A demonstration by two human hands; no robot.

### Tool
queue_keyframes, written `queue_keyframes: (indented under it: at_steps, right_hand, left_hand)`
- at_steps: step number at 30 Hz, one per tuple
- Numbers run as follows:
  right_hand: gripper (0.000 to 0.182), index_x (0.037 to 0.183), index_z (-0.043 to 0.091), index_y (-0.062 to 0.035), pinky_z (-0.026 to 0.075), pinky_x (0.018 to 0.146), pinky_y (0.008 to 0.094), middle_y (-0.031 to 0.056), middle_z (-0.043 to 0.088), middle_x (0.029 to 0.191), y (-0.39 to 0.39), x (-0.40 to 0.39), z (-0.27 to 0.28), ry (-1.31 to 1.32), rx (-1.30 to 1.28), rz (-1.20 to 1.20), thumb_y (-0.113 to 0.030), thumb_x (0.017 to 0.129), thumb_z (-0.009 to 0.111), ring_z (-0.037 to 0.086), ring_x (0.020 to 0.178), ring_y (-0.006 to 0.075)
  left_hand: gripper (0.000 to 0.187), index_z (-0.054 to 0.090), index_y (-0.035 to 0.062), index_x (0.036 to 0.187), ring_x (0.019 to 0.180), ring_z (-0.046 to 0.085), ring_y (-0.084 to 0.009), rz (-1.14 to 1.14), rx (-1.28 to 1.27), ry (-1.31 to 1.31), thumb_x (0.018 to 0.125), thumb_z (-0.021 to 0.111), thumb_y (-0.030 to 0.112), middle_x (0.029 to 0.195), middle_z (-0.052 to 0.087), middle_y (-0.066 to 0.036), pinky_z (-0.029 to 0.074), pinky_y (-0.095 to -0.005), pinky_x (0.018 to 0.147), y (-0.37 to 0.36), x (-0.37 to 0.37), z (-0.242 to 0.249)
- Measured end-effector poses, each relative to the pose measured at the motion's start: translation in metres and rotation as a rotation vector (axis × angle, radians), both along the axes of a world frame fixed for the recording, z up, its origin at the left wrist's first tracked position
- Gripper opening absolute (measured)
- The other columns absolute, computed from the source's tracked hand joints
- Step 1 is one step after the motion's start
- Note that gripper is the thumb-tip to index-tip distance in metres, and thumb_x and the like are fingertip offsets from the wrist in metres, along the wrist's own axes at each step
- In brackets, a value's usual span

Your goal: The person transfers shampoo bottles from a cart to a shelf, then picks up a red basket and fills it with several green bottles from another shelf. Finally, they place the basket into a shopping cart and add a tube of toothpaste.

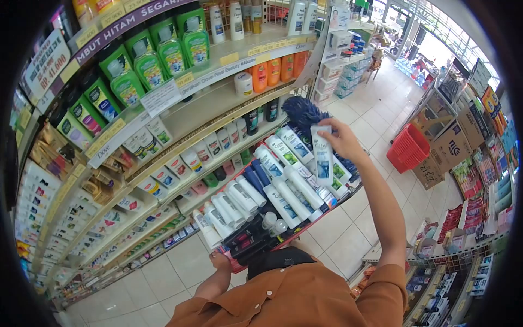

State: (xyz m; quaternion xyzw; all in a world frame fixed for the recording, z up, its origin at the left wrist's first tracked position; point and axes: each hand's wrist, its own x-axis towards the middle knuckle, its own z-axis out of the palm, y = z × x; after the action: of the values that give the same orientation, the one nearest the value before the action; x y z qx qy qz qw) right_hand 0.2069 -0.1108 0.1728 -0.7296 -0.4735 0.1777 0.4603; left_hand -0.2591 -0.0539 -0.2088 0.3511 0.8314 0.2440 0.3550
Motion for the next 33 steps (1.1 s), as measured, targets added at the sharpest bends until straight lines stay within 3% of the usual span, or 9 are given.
queue_keyframes:
  at_steps: [5, 8, 12, 15, 16, 19, 26, 33]
  right_hand:
    - [0.023, 0.103, 0.066, -0.0038, 0.047, 0.079, 0.0313, 0.0076, 0.065, 0.088, 0.007, 0.018, -0.041, -0.082, -0.269, 0.158, -0.022, 0.089, 0.064, 0.057, 0.083, 0.0156]
    - [0.026, 0.104, 0.066, -0.0047, 0.046, 0.077, 0.0318, 0.0076, 0.064, 0.087, 0.012, 0.023, -0.07, -0.054, -0.265, 0.277, -0.027, 0.09, 0.063, 0.056, 0.081, 0.0157]
    - [0.033, 0.109, 0.063, -0.0052, 0.046, 0.076, 0.0325, 0.0109, 0.063, 0.089, 0.015, 0.023, -0.096, 0.042, -0.325, 0.36, -0.032, 0.09, 0.063, 0.057, 0.082, 0.0188]
    - [0.035, 0.112, 0.059, -0.0056, 0.047, 0.077, 0.0338, 0.0142, 0.064, 0.09, 0.019, 0.016, -0.09, -0.02, -0.422, 0.268, -0.031, 0.089, 0.064, 0.06, 0.085, 0.0216]
    - [0.037, 0.112, 0.057, -0.0043, 0.049, 0.075, 0.0356, 0.0176, 0.064, 0.091, 0.018, 0.014, -0.093, -0.112, -0.325, 0.252, -0.029, 0.086, 0.066, 0.063, 0.084, 0.0263]
    - [0.038, 0.111, 0.057, -0.002, 0.05, 0.074, 0.0376, 0.0192, 0.064, 0.092, 0.013, 0.005, -0.071, -0.193, -0.328, 0.254, -0.025, 0.083, 0.069, 0.065, 0.081, 0.0302]
    - [0.035, 0.107, 0.06, 0.0003, 0.051, 0.073, 0.0378, 0.0195, 0.065, 0.093, 0.004, 0.027, -0.06, -0.137, -0.339, 0.299, -0.02, 0.081, 0.071, 0.066, 0.079, 0.0301]
    - [0.029, 0.104, 0.061, 0.0014, 0.052, 0.071, 0.0359, 0.0166, 0.067, 0.089, -0.01, 0.065, -0.034, -0.123, -0.143, 0.315, -0.016, 0.082, 0.069, 0.065, 0.075, 0.0282]
  left_hand:
    - [0.042, 0.058, 0.004, 0.114, 0.102, 0.058, -0.0443, 0.018, 0.03, -0.068, 0.092, 0.036, 0.031, 0.11, 0.062, -0.026, 0.044, -0.0503, 0.09, 0.002, -0.005, -0.017]
    - [0.042, 0.059, 0.004, 0.114, 0.102, 0.059, -0.0434, 0.031, -0.012, 0.077, 0.092, 0.036, 0.032, 0.109, 0.063, -0.025, 0.044, -0.0497, 0.09, 0.003, 0.0, -0.005]
    - [0.042, 0.059, 0.0036, 0.113, 0.1, 0.06, -0.0431, 0.019, 0.011, 0.078, 0.092, 0.037, 0.032, 0.108, 0.064, -0.025, 0.045, -0.0492, 0.089, 0.001, 0.0, 0.001]
    - [0.042, 0.059, 0.0038, 0.113, 0.101, 0.06, -0.043, 0.001, 0.029, 0.067, 0.092, 0.038, 0.033, 0.108, 0.064, -0.024, 0.045, -0.0493, 0.089, 0.001, -0.004, -0.005]
    - [0.042, 0.059, 0.0039, 0.113, 0.101, 0.06, -0.0429, 0.012, 0.037, 0.073, 0.091, 0.038, 0.033, 0.108, 0.064, -0.024, 0.045, -0.0492, 0.089, 0.001, -0.005, -0.011]
    - [0.041, 0.06, 0.0041, 0.113, 0.101, 0.06, -0.0424, 0.043, 0.049, 0.112, 0.091, 0.039, 0.033, 0.108, 0.064, -0.024, 0.045, -0.049, 0.089, 0.001, -0.008, -0.021]
    - [0.038, 0.063, 0.0039, 0.108, 0.099, 0.061, -0.0402, 0.095, 0.075, 0.202, 0.088, 0.046, 0.032, 0.106, 0.065, -0.024, 0.046, -0.0468, 0.088, -0.001, -0.004, -0.009]
    - [0.036, 0.067, 0.0011, 0.101, 0.092, 0.064, -0.0374, 0.114, 0.189, 0.233, 0.086, 0.05, 0.029, 0.097, 0.068, -0.021, 0.047, -0.0445, 0.084, -0.003, 0.002, -0.001]
